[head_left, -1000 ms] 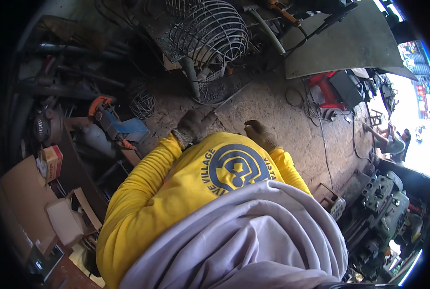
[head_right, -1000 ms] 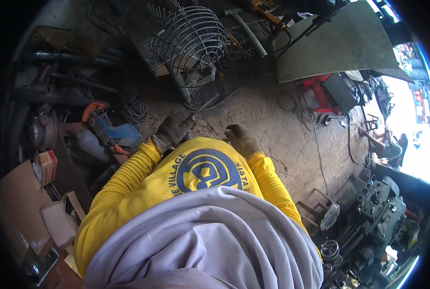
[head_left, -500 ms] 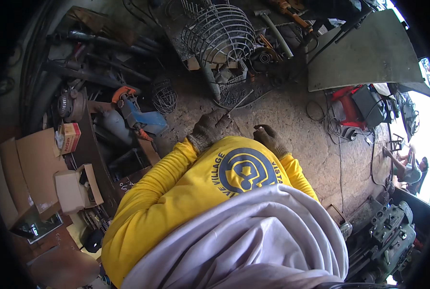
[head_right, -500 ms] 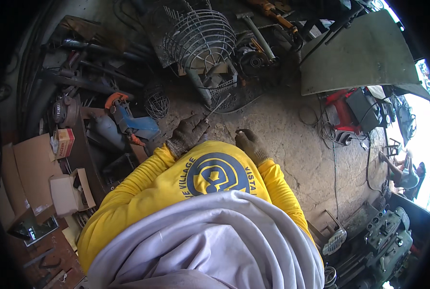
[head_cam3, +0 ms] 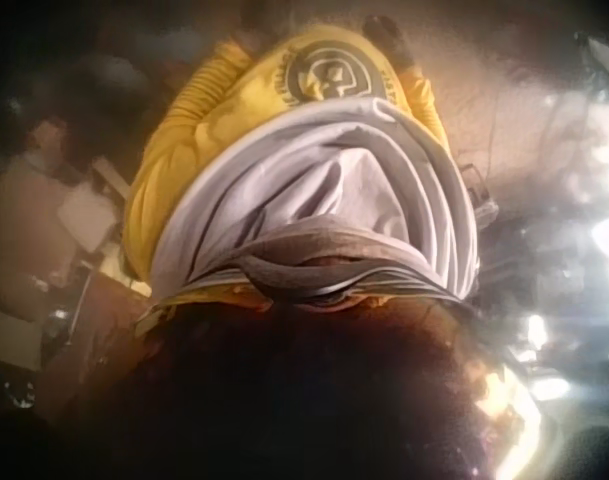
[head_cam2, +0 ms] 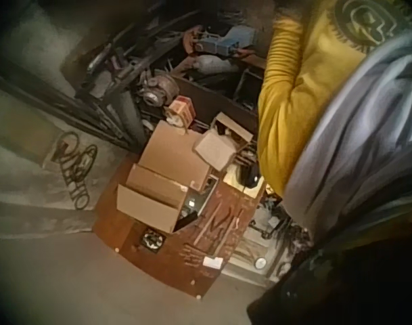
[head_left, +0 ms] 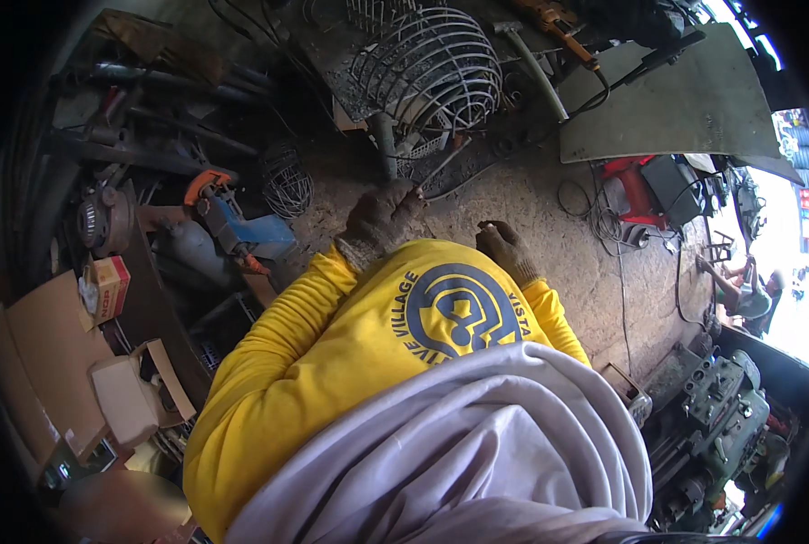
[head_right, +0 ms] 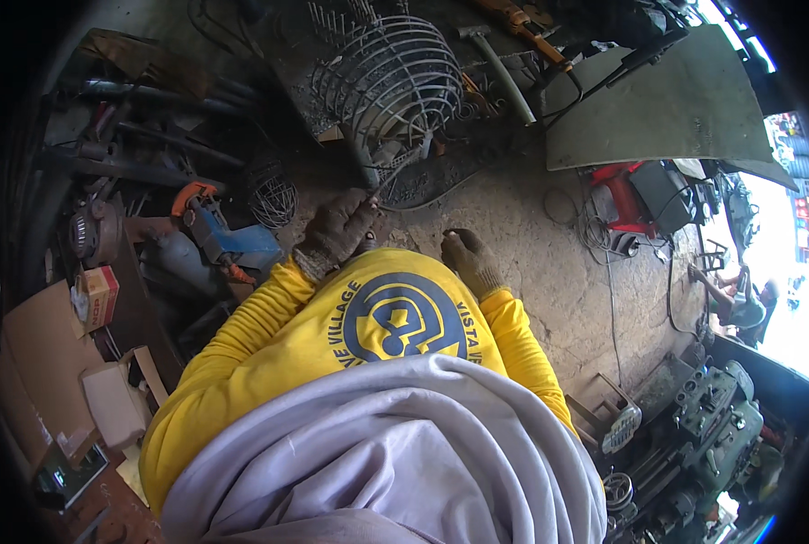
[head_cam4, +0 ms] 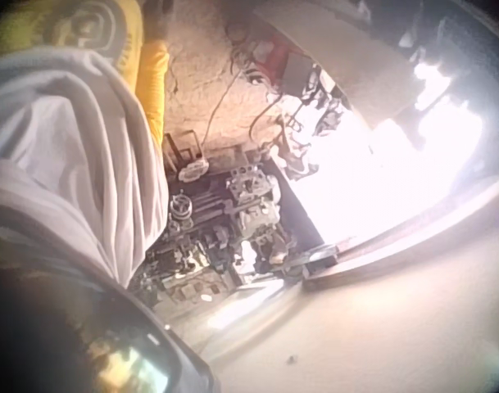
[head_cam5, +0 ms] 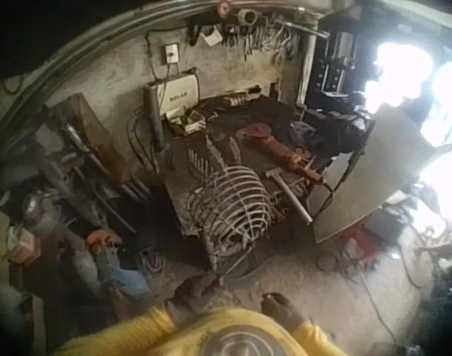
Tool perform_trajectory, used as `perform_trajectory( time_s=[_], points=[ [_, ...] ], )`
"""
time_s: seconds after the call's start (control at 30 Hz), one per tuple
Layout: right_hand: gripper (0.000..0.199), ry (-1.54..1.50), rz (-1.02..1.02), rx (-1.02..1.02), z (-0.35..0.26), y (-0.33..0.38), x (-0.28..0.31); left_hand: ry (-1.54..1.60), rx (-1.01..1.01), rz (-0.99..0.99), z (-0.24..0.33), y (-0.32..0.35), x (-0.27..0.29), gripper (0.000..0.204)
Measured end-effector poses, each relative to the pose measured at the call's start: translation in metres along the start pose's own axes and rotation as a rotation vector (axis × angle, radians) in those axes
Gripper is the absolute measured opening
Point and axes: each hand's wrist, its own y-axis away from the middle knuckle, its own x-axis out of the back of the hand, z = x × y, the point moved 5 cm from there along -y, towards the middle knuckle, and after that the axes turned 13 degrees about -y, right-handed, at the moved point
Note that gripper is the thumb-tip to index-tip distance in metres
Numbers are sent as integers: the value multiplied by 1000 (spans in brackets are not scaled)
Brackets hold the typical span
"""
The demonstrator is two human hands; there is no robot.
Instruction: The person welds a metal cage structure with a welding torch and uses a hammer to shape the rods.
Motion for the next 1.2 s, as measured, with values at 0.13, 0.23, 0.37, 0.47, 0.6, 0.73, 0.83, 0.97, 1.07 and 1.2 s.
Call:
perform_trajectory(
  time_s=[0.13, 0.23, 0.37, 0.47, 0.6, 0.73, 0.83, 0.97, 1.07, 1.2],
  points=[
    [47, 89, 18, -24, -16, 4, -46, 73, 45, -33, -29, -1, 29, 29],
    [46, 176, 69, -57, -29, 8, -75, 168, 74, 24, -45, -1, 47, 27],
    [45, 190, 148, -86, -38, 8, -97, 152, 160, -97, -65, -5, 61, 26],
    [45, 178, 178, -93, -40, 10, -108, 205, 142, -165, -77, -16, 68, 23],
    [44, 275, 183, -95, -35, 9, -109, 148, 4, -95, -85, -33, 70, 21],
    [42, 333, 225, -27, -29, 0, -97, 225, -97, -1, -65, -60, 83, 19],
    [40, 287, 243, 77, -33, -8, -85, 259, -59, 172, -53, -79, 103, 19],
    [39, 264, 241, 187, -32, -26, -51, -122, -129, 384, -30, -111, 134, 19],
    [41, 248, 228, 125, -30, -36, -32, -247, -195, 486, -28, -140, 138, 20],
    [40, 189, 245, 139, -35, -57, -14, -308, -337, 572, -48, -176, 124, 26]
  ],
)
